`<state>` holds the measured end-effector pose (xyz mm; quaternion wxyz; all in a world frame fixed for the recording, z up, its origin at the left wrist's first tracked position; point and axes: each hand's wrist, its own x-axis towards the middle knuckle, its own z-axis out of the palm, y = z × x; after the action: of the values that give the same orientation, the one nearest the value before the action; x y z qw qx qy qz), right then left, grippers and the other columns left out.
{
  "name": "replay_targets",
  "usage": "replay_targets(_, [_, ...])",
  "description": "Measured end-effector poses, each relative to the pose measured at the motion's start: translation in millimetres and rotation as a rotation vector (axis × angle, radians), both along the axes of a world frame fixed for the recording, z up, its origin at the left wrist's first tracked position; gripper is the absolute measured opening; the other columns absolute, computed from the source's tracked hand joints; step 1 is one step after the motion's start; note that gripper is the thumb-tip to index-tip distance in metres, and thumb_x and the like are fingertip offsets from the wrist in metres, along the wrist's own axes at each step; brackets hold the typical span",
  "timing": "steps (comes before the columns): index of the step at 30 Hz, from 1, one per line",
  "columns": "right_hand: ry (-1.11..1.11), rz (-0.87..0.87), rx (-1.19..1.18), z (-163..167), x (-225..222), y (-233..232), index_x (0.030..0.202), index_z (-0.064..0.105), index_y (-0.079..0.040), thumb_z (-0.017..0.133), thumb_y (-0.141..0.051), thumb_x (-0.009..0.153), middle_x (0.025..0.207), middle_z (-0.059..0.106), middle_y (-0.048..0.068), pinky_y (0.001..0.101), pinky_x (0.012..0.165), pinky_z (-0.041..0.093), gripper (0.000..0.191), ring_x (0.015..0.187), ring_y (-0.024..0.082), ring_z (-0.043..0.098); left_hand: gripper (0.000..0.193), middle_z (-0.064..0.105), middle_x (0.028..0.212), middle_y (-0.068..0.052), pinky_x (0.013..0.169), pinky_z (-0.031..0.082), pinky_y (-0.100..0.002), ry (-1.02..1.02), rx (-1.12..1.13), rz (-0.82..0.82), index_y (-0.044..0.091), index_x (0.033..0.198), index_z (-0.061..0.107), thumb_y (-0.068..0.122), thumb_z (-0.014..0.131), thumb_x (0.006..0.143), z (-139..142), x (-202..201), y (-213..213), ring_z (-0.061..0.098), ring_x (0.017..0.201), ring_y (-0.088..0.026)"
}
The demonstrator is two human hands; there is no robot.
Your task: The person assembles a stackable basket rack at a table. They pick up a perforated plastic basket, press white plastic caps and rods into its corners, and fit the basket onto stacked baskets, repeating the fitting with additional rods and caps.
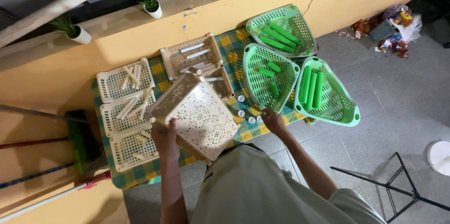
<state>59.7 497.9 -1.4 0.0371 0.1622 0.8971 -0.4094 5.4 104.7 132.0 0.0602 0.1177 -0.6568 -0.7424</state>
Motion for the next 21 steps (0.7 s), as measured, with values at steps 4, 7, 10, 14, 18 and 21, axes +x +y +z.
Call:
replay_targets(4, [-0.042,0.046,0.129,-9.6,28.4,1.0,0.125,0.062,-0.017,0.070,-0.027,0.089,0.085,0.075,0.012,0.0481,0.070,0.058,0.038,0.081,0.034,0.074,0.045,0.066,0.099,-0.002,0.084,0.059,-0.031,0.102,0.138,0.025,0.006,0.118,0.061,0.029,0.084,0.087,-8.1,3.1,-1.3,0.064,0.090,-0.012])
replay_targets(7, [-0.076,0.067,0.168,-8.7,35.6,-5.5,0.132,0.055,-0.018,0.070,-0.023,0.088,0.093,0.073,0.012,0.0537,0.071,0.056,0.047,0.086,0.038,0.071,0.046,0.064,0.100,-0.002,0.086,0.058,-0.032,0.065,0.135,0.064,0.005,0.119,0.061,0.028,0.084,0.087,-10.3,4.0,2.6,0.064,0.092,-0.012])
replay_targets(10, [-0.036,0.158,0.236,-8.8,34.3,-13.7,0.140,0.049,-0.021,0.068,-0.023,0.089,0.103,0.070,0.014,0.0537,0.075,0.056,0.054,0.088,0.039,0.070,0.048,0.065,0.100,-0.003,0.089,0.062,-0.034,0.009,0.144,0.079,0.005,0.118,0.060,0.029,0.084,0.084,-7.9,4.7,9.4,0.068,0.093,-0.013])
replay_targets(14, [-0.024,0.211,0.360,-10.9,27.6,-20.3,0.141,0.046,-0.017,0.067,-0.024,0.091,0.112,0.065,0.018,0.0557,0.074,0.054,0.054,0.088,0.043,0.068,0.050,0.066,0.101,-0.004,0.094,0.062,-0.033,-0.064,0.201,0.118,0.006,0.124,0.055,0.025,0.081,0.085,1.1,12.1,20.3,0.069,0.097,-0.014])
replay_targets(18, [0.015,0.256,0.366,-10.8,20.1,-23.4,0.136,0.048,-0.012,0.064,-0.022,0.092,0.112,0.064,0.019,0.0558,0.073,0.054,0.047,0.089,0.043,0.067,0.047,0.065,0.099,-0.005,0.093,0.063,-0.033,-0.075,0.297,0.112,0.005,0.125,0.055,0.019,0.079,0.087,8.6,20.5,27.0,0.069,0.096,-0.016])
replay_targets(21, [0.041,0.255,0.370,-10.1,16.0,-26.1,0.129,0.051,-0.012,0.061,-0.020,0.095,0.109,0.065,0.018,0.0552,0.074,0.054,0.037,0.088,0.043,0.068,0.044,0.065,0.103,-0.004,0.093,0.064,-0.033,-0.032,0.292,0.107,0.005,0.122,0.055,0.018,0.079,0.087,6.9,23.5,28.0,0.068,0.098,-0.016])
